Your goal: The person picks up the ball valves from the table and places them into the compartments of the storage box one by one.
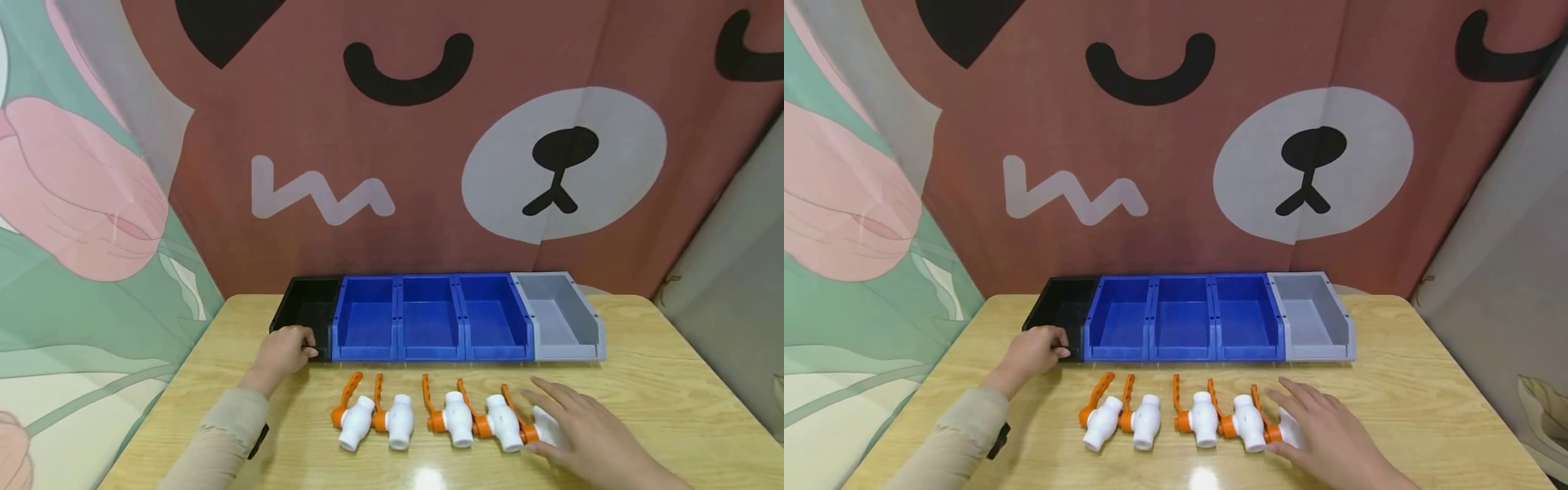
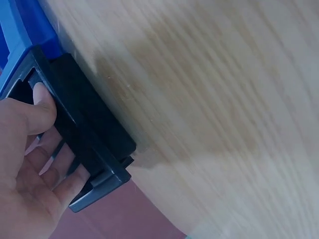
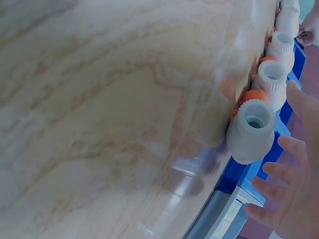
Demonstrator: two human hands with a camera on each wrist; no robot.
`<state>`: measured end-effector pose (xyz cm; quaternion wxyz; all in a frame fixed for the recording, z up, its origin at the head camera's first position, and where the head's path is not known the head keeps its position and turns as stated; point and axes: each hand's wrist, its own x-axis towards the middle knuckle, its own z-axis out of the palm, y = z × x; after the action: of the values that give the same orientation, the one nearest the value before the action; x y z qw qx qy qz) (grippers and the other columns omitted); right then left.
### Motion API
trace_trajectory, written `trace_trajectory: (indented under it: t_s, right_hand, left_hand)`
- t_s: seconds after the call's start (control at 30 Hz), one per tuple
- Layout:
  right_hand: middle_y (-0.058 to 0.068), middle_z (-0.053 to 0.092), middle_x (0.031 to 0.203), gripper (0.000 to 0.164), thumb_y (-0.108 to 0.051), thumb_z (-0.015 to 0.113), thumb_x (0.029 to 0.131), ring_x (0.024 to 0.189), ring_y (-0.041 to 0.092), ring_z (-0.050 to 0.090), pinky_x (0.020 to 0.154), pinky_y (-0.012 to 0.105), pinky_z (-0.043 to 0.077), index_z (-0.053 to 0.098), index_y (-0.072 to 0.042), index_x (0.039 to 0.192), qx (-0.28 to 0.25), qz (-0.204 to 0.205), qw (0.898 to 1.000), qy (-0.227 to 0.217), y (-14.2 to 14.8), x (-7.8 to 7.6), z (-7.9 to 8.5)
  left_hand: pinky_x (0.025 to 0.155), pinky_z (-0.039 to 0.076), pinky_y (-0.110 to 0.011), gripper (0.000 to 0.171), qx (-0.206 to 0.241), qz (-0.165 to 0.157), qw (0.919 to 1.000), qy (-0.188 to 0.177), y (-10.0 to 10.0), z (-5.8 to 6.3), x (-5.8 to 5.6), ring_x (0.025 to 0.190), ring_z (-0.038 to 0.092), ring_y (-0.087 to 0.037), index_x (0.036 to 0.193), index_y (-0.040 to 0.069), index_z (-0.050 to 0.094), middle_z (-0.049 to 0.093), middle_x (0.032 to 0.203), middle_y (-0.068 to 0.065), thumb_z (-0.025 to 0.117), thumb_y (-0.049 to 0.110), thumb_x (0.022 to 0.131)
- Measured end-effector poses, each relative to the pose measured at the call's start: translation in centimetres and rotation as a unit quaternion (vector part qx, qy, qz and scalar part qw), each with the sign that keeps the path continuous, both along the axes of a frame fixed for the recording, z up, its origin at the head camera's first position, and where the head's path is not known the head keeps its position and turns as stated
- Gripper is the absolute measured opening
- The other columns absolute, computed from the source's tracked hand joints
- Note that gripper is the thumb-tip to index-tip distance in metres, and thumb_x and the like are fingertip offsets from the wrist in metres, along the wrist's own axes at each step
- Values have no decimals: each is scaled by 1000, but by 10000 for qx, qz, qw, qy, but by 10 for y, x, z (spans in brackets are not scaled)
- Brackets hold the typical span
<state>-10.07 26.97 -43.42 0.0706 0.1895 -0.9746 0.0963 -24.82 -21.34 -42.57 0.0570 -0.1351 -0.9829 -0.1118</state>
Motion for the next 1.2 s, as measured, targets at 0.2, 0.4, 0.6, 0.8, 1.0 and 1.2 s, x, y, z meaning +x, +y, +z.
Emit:
trace_trajectory:
  t_s: [0.2, 0.4, 0.6, 0.8, 1.0, 1.2]
  right_hand:
    - [6, 51, 143, 80, -75, 62, 79, 127, 33, 51, 96, 61, 42, 57, -22, 138, 37, -35, 9974, -725, 2, 4, -8]
    - [10, 49, 144, 79, -69, 66, 80, 127, 35, 49, 96, 61, 42, 57, -16, 138, 17, 308, 9940, -1045, 3, 4, -16]
    - [10, 49, 143, 63, -46, 80, 79, 127, 35, 49, 97, 59, 42, 61, -18, 132, 135, 352, 9928, -1136, 3, 2, -18]
    - [9, 54, 134, 57, -48, 82, 76, 120, 32, 52, 94, 55, 46, 67, -17, 121, 253, 515, 9931, -1019, 5, -1, -16]
    - [8, 54, 129, 61, -55, 82, 71, 116, 32, 53, 90, 57, 47, 68, -17, 117, 234, 435, 9902, -1305, 6, -3, -9]
    - [7, 53, 127, 62, -53, 84, 70, 113, 29, 54, 85, 55, 50, 67, -17, 117, 293, 389, 9895, -1360, 5, -5, -3]
  left_hand:
    - [66, 52, -40, 15, -112, -2, 9999, -23, 0, -1, 1, 67, 56, -17, 80, 16, 67, 64, 79, 1, 80, 19, 84]
    - [65, 52, -39, 15, -270, -77, 9996, -28, -5, -4, 1, 68, 57, -17, 81, 16, 67, 65, 80, 1, 80, 22, 85]
    - [65, 52, -38, 14, -343, -106, 9992, -159, -7, -3, 0, 69, 57, -16, 83, 18, 66, 64, 81, 2, 79, 24, 86]
    - [64, 52, -38, 15, -391, -126, 9990, -191, -3, 0, -2, 69, 57, -16, 82, 19, 66, 64, 79, 3, 79, 25, 85]
    - [67, 52, -40, 14, -394, -136, 9989, -191, -2, 2, -3, 71, 60, -18, 82, 19, 67, 66, 80, 2, 79, 25, 83]
    - [71, 53, -41, 12, -309, -163, 9991, -237, -1, 6, -3, 75, 63, -20, 84, 17, 70, 68, 84, 0, 79, 25, 82]
